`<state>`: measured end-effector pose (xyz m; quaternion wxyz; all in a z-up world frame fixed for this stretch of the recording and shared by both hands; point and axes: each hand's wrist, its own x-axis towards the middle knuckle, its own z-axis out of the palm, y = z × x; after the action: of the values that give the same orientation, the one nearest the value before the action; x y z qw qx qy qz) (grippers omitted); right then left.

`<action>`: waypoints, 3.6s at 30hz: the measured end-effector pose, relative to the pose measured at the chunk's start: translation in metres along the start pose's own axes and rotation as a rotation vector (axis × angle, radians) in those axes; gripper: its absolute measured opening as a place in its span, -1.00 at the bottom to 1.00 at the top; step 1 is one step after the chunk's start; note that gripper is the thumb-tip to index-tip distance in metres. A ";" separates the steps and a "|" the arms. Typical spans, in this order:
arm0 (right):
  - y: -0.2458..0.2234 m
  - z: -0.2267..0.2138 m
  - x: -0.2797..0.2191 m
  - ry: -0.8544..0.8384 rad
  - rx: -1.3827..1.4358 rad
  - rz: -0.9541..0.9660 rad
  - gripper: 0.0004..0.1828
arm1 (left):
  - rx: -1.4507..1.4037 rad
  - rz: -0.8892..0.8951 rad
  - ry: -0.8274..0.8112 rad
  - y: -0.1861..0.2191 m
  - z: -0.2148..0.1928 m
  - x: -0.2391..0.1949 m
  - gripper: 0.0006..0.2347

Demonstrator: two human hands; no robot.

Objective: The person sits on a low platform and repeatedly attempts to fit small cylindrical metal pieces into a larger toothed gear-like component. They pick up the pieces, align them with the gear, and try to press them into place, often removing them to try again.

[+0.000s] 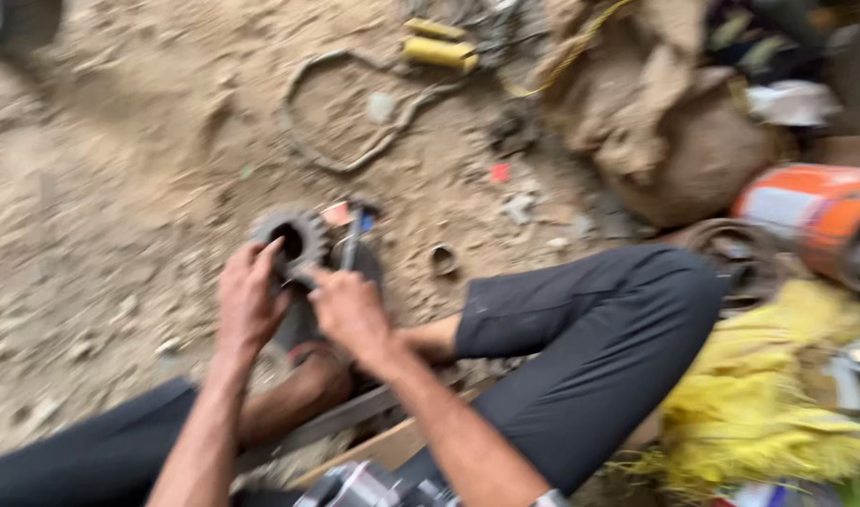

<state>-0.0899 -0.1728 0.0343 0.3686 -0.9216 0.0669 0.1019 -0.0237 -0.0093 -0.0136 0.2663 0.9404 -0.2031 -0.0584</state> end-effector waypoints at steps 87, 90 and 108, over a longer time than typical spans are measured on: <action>0.006 0.003 0.028 0.301 0.369 -0.113 -0.88 | -1.173 -0.809 0.088 0.040 0.014 -0.013 -0.71; 0.005 0.004 0.031 0.186 0.355 -0.013 -0.88 | -1.230 -0.833 0.069 0.039 0.012 -0.013 -0.77; 0.002 -0.002 0.030 0.163 0.513 -0.025 -0.79 | -1.425 -0.813 0.070 0.033 0.015 -0.015 -0.77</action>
<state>-0.0610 -0.1773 0.0274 0.5848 -0.8039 0.1086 0.0026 -0.0521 -0.0361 -0.0090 0.7638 0.5472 0.2479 -0.2360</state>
